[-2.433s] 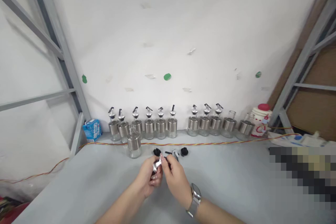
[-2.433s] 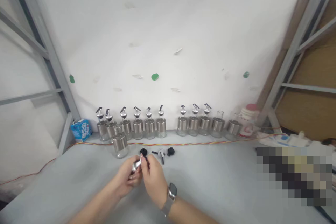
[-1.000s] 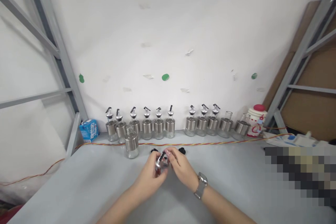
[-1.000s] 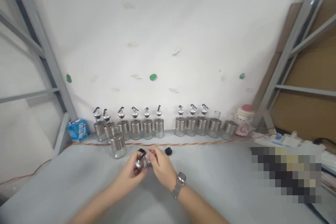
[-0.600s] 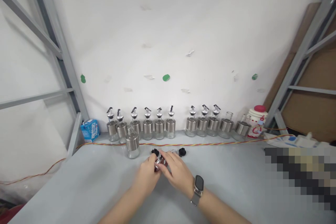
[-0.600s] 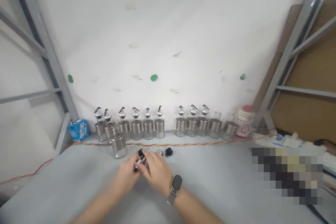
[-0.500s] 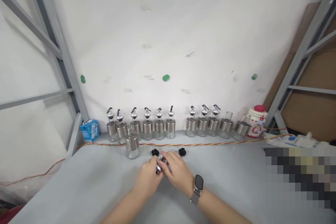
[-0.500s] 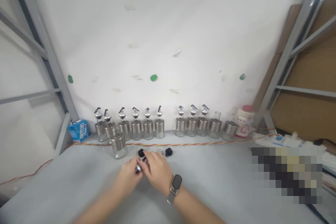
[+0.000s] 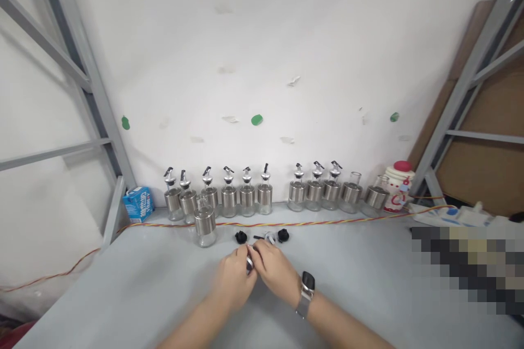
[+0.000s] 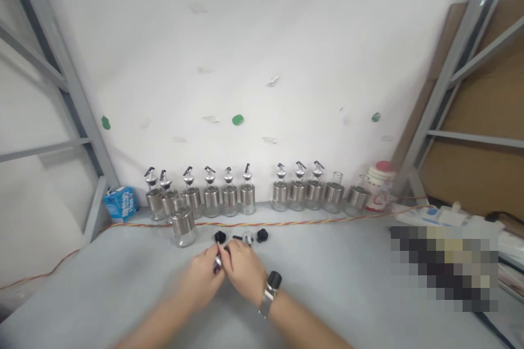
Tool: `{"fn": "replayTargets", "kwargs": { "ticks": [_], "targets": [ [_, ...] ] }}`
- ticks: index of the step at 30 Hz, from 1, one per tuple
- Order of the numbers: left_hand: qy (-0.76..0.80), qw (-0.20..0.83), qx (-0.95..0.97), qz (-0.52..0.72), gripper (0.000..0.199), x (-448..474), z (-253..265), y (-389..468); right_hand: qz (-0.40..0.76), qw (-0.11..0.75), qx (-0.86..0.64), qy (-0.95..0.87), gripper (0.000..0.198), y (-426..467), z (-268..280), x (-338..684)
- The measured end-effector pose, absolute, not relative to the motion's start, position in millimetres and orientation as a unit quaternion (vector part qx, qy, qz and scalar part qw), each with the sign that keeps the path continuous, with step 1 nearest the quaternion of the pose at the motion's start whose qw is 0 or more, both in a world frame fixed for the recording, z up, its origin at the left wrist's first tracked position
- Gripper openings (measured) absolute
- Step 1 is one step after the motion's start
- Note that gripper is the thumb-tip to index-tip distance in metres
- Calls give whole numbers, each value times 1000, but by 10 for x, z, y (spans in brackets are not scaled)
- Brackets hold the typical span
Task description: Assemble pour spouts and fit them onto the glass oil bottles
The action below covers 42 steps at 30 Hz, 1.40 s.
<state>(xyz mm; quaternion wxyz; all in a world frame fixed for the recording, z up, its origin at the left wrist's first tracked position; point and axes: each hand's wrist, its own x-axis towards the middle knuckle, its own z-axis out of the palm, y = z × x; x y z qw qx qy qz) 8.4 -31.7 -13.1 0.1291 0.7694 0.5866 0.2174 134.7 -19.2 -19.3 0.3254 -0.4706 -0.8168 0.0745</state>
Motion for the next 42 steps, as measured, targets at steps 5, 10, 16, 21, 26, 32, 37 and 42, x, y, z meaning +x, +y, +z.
{"fn": "replayTargets", "kwargs": {
  "ticks": [5,10,16,21,26,32,37,42],
  "targets": [
    [531,227,760,300,16,99,-164,-319,69,304,-459,-832,28,-129,-159,1445],
    [515,422,673,323,5,154,-258,-296,-18,286,-422,-860,22,-117,-107,1499],
    [473,458,648,383,3,176,-243,-326,-78,251,-369,-892,21,-128,-100,1497],
    [500,451,619,404,10,184,-218,-322,-108,242,-335,-904,27,-116,-93,1486],
    [481,472,618,404,9,204,-187,-308,-162,243,-308,-905,32,-113,-101,1462],
    [474,449,648,393,8,179,-198,-338,-125,284,-315,-897,40,-132,-76,1473],
    [489,394,699,342,13,188,-269,-363,65,420,-441,-790,42,-131,82,1587],
    [560,244,706,359,24,78,-173,-218,71,373,-497,-781,32,40,7,1706]
  ]
}}
